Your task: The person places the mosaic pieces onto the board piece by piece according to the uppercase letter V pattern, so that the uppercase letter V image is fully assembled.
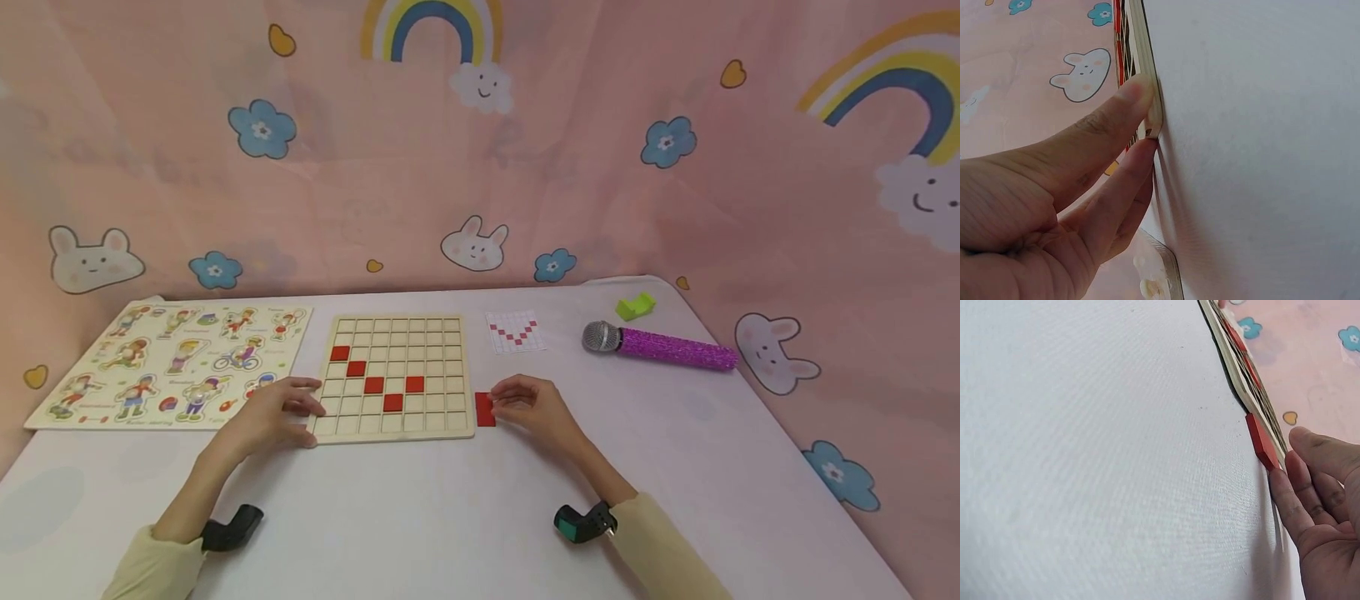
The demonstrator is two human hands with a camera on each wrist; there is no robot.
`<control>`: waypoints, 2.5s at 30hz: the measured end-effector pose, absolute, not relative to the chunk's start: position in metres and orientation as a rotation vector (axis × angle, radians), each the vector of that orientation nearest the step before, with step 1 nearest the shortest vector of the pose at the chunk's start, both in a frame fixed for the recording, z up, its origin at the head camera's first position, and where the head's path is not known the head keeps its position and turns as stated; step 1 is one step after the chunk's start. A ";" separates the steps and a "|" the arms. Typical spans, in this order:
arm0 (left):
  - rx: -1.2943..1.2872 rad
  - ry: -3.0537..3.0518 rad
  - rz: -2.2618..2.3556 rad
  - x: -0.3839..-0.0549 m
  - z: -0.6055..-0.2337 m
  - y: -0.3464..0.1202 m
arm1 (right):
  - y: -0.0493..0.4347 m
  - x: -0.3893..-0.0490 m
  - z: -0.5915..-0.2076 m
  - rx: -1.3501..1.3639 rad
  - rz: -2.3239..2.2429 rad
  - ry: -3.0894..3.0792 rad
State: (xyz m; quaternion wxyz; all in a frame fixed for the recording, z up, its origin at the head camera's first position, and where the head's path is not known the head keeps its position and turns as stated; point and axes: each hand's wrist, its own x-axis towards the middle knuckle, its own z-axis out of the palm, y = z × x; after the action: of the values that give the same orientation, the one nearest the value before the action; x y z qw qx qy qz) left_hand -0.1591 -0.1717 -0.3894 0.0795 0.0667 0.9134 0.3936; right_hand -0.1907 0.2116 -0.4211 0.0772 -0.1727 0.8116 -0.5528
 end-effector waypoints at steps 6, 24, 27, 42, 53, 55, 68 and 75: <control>0.219 2.737 1.175 -0.160 -0.392 -0.172 | 0.210 -0.187 -0.423 -0.547 -1.665 2.386; 0.219 2.744 1.180 -0.159 -0.390 -0.172 | 0.210 -0.179 -0.420 -0.523 -1.385 2.589; 0.221 2.741 1.184 -0.159 -0.390 -0.173 | 0.207 -0.178 -0.420 -0.535 -1.325 2.638; 0.214 2.737 1.209 -0.159 -0.390 -0.173 | 0.205 -0.174 -0.416 -0.496 -1.325 2.699; 0.205 2.743 1.195 -0.159 -0.391 -0.172 | 0.199 -0.179 -0.408 -0.444 -1.443 2.647; 0.204 2.743 1.197 -0.159 -0.391 -0.172 | 0.196 -0.182 -0.406 -0.427 -1.441 2.653; 0.193 2.733 1.193 -0.161 -0.391 -0.173 | 0.182 -0.205 -0.406 -0.398 -1.517 2.625; 0.193 2.740 1.173 -0.160 -0.391 -0.172 | 0.174 -0.215 -0.406 -0.388 -1.524 2.604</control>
State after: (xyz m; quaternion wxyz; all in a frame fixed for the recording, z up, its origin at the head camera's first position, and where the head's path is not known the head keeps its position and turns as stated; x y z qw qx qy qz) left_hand -0.1598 -0.1724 -0.3906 0.0775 0.0645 0.9146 0.3915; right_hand -0.2153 0.1739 -0.4063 0.0495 -0.1274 0.8549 -0.5004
